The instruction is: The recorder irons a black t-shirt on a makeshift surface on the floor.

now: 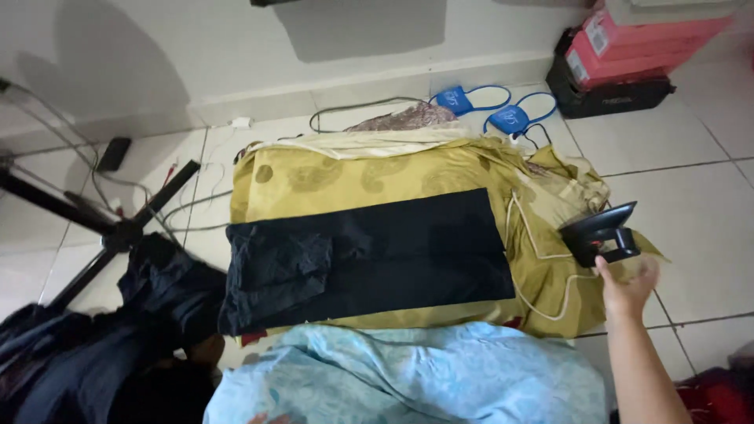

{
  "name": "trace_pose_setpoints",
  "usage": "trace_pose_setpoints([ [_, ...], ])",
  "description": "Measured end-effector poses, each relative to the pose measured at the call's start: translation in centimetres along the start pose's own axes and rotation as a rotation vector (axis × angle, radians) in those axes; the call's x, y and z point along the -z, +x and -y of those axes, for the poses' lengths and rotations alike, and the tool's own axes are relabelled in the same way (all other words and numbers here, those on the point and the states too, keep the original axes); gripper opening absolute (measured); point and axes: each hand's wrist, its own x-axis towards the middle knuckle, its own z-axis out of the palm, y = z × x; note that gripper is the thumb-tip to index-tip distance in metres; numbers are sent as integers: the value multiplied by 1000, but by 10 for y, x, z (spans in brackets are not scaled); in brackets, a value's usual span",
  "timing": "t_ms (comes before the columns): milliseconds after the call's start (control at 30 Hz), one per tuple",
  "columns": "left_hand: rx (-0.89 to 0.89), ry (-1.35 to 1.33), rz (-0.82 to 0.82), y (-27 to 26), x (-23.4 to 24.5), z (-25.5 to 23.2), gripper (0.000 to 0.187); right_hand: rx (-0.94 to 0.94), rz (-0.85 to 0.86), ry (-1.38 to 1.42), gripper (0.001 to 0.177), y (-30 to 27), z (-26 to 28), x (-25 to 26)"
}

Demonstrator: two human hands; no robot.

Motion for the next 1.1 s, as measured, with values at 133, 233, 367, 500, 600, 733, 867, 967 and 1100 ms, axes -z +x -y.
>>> trace_pose_setpoints([
  [133,-2,127,48,-18,-10,-2,36,-199,17,-136,67,36,-83,-16],
  [233,3,217,92,-10,24,-15,34,-159,63,-239,47,58,-83,-19],
  [367,-46,253,87,39,74,-44,36,110,217,-479,47,98,17,-52],
  [500,-55,237,136,36,76,-40,37,382,325,-673,56,94,187,-118],
  [600,-76,233,151,24,67,-37,37,555,542,-717,65,73,257,-180],
  [733,-62,238,142,9,55,-28,34,658,849,-827,71,25,242,-268],
  [867,-39,219,157,7,62,-16,34,637,1021,-965,74,19,217,-308],
  [967,-20,203,183,-4,72,-12,34,604,963,-1021,77,42,204,-319],
  [1100,18,167,187,-8,65,-22,35,498,996,-973,80,42,225,-312],
])
